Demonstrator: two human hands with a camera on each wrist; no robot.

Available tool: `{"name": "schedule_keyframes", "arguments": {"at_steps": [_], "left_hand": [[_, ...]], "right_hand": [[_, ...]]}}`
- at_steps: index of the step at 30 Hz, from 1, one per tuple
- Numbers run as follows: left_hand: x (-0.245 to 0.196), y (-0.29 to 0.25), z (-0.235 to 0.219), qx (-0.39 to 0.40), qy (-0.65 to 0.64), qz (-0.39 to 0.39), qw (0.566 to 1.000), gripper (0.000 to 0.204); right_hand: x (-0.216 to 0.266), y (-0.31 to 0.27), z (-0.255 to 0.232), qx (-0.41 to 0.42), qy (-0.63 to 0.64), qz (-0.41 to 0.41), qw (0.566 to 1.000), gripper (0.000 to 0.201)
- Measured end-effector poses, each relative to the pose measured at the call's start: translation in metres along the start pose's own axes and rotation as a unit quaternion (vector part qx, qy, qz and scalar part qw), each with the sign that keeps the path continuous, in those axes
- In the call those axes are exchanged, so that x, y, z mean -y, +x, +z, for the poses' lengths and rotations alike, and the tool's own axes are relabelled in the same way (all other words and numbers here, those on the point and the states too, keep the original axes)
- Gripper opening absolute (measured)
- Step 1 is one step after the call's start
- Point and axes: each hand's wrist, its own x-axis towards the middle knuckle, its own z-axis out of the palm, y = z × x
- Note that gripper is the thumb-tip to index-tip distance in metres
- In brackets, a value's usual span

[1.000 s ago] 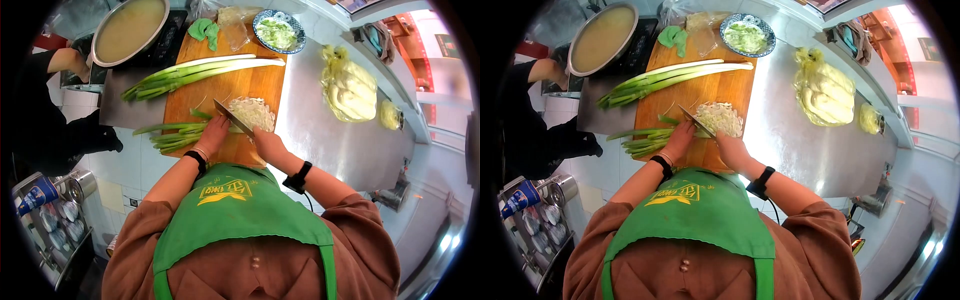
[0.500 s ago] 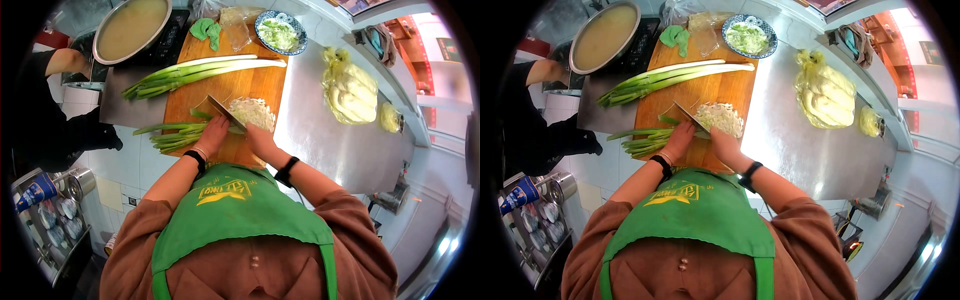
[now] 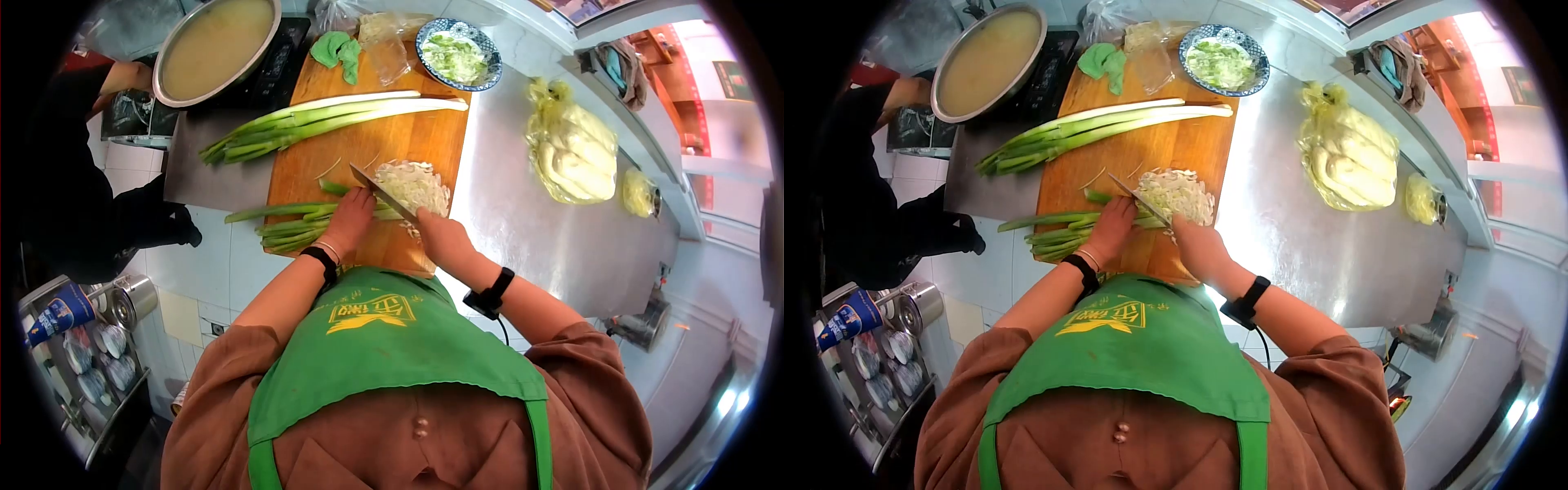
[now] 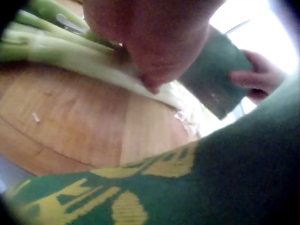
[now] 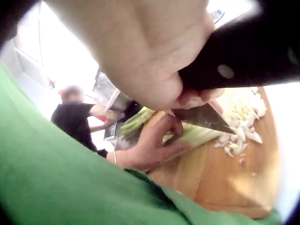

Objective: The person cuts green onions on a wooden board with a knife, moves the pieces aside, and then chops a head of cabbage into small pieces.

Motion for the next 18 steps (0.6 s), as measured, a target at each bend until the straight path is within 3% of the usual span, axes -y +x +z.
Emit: {"name": "schedule_keyframes", "arguments": {"at_steps": [3,6,10,12,15,18], "left_hand": [[0.002,0.000,0.005,-0.017,0.017,0.021,0.999,0.043],[0.001,0.002,0.001,-0.019,0.030,0.019,0.999,0.035],[0.004,-0.001,0.007,0.000,0.004,0.010,1.000,0.041],[0.006,-0.003,0.009,-0.015,0.002,0.022,1.000,0.042],[0.004,-0.004,0.010,-0.033,-0.002,0.031,0.999,0.041],[0.002,-0.003,0.007,-0.024,-0.003,0.020,1.000,0.040]], "right_hand": [[-0.017,0.011,0.042,-0.096,0.015,-0.075,0.992,0.010],[-0.013,0.044,0.042,-0.090,0.002,-0.059,0.994,0.008],[-0.003,0.035,0.012,-0.089,0.026,-0.059,0.994,0.008],[0.011,0.012,-0.006,-0.019,0.014,-0.005,1.000,0.010],[-0.005,0.004,0.025,-0.038,0.035,-0.012,0.999,0.014],[-0.009,0.036,0.046,-0.068,0.017,-0.031,0.997,0.015]]}}
